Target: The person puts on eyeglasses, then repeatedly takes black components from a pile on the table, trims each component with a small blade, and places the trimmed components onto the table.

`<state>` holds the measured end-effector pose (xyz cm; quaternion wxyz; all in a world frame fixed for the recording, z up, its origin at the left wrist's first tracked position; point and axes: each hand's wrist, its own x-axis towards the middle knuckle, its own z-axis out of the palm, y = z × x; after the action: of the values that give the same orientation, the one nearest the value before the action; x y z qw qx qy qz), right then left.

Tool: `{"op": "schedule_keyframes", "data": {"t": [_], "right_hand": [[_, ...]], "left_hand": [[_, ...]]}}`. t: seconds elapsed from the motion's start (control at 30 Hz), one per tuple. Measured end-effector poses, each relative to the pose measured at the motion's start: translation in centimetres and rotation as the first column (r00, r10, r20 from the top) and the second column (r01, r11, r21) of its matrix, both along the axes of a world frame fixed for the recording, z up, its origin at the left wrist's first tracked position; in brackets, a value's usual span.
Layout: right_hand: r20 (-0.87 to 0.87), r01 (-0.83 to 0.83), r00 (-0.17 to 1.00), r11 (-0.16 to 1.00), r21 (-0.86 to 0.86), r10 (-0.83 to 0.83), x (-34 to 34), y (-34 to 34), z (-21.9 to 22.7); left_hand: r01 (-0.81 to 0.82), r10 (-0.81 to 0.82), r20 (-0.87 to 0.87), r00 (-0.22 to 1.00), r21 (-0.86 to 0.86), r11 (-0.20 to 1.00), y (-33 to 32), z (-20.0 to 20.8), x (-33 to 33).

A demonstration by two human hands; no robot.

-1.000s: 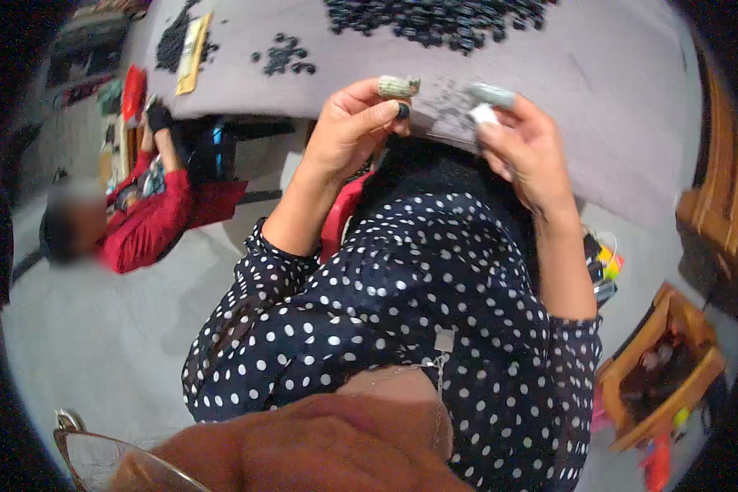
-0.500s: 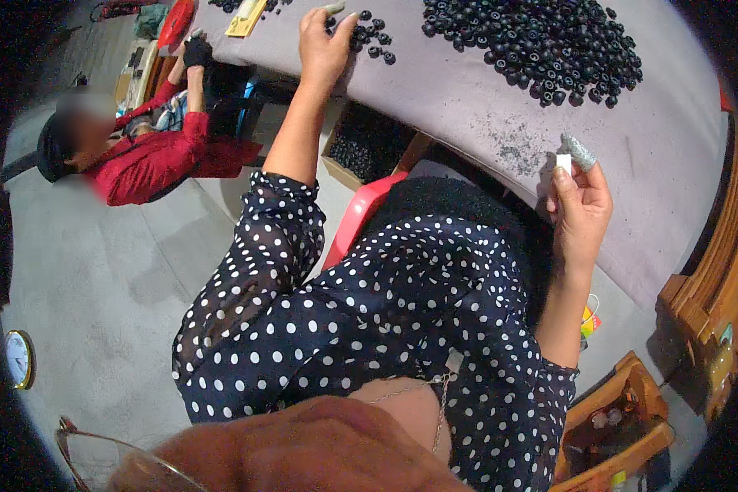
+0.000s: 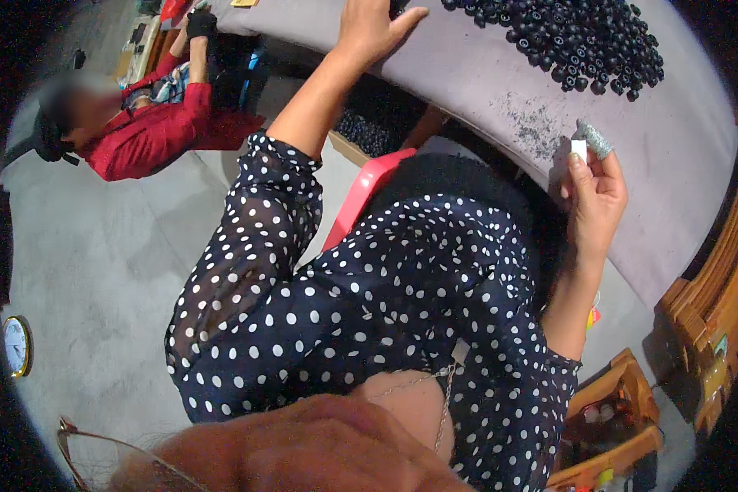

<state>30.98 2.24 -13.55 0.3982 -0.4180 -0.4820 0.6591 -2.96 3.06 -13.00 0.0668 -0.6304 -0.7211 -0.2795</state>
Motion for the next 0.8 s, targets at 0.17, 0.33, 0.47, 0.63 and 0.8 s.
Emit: {"op": "schedule_keyframes", "data": {"t": [0.17, 0.33, 0.47, 0.63, 0.8], "right_hand": [[0.01, 0.013, 1.0, 1.0, 0.011, -0.013, -0.1, 0.0, -0.1], [0.016, 0.004, 1.0, 1.0, 0.01, -0.004, 0.0, 0.0, -0.1], [0.009, -0.004, 1.0, 1.0, 0.006, 0.004, 0.2, 0.0, -0.3], [-0.016, -0.006, 1.0, 1.0, -0.02, 0.006, 0.1, 0.0, -0.2], [-0.002, 0.011, 1.0, 1.0, 0.018, -0.011, 0.1, 0.2, -0.5]], "left_hand": [[0.046, -0.047, 0.009, 0.999, 0.115, 0.992, -0.2, -0.6, -0.7], [0.016, -0.039, 0.128, 0.991, 0.175, 0.984, -2.2, -1.7, -1.5], [-0.029, 0.0, 0.173, 0.985, 0.162, 0.986, -4.2, -1.3, -0.6], [-0.037, 0.028, 0.029, 0.999, 0.389, 0.92, -5.6, -3.1, -0.9], [-0.026, 0.025, 0.006, 1.0, 0.431, 0.902, -6.1, -3.4, -0.8]]}}
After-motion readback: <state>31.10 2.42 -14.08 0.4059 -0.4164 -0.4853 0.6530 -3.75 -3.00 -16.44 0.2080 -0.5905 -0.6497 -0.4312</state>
